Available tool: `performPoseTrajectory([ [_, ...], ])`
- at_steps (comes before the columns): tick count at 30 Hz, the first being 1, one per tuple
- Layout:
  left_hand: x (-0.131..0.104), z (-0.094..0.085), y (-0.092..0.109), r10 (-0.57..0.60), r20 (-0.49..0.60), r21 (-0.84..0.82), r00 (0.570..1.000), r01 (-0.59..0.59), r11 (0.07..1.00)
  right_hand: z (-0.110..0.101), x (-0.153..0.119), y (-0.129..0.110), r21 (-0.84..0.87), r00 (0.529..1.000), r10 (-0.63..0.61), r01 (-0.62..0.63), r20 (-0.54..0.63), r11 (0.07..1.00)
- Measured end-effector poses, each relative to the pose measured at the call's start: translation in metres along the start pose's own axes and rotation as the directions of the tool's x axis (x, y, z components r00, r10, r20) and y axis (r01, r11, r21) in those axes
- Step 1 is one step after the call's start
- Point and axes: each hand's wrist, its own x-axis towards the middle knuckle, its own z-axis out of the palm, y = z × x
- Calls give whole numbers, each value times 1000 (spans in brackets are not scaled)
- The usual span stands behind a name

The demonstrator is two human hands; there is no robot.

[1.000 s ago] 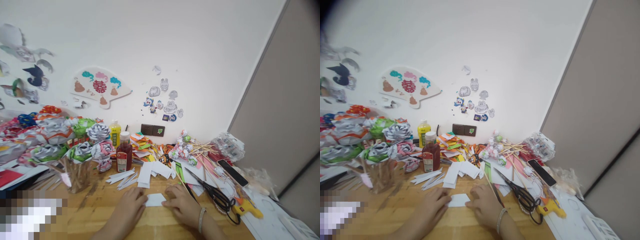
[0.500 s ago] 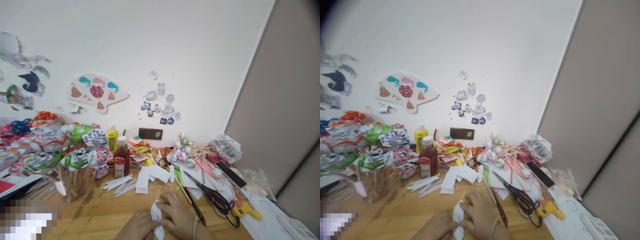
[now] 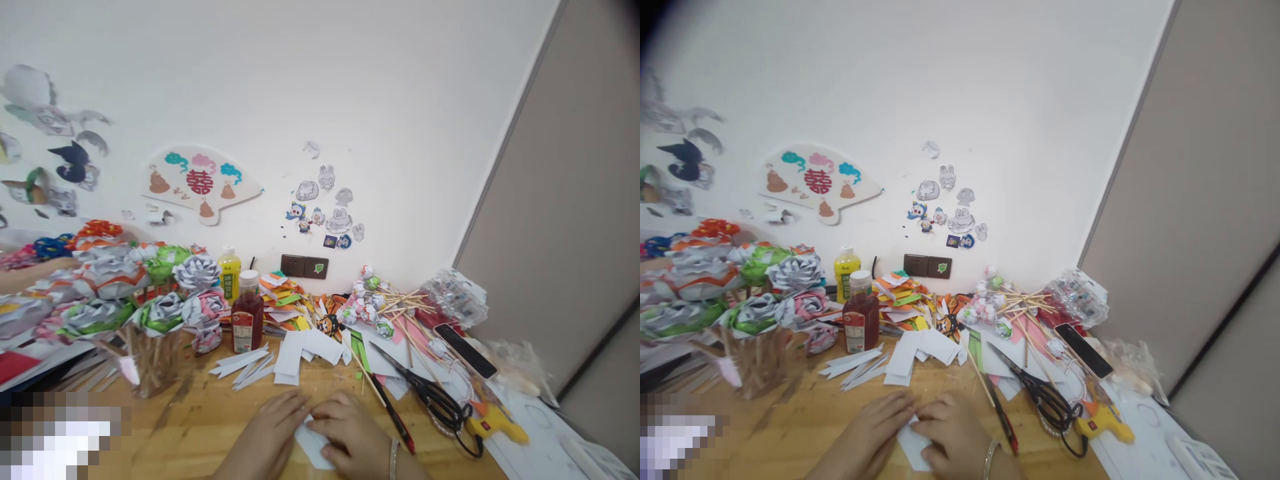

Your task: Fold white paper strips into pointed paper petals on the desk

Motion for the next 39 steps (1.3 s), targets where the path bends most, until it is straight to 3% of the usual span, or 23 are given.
performPoseTrajectory([
  [4,3,-4,5,-12,43,-50,999,14,999,0,1,2,63,999,-16,19,-45,998],
  [9,7,-11,13,-159,67,-136,985,167,977,-2,2,7,45,979,127,-121,-162,992],
  [15,7,-9,10,-236,89,-236,968,250,939,7,4,12,104,937,260,-242,-233,965],
  [26,3,-1,0,-345,137,-404,928,371,836,11,4,10,211,927,299,-253,-225,944],
  [39,10,-17,11,-408,220,-449,886,463,764,15,3,5,286,920,367,-318,-138,904],
])
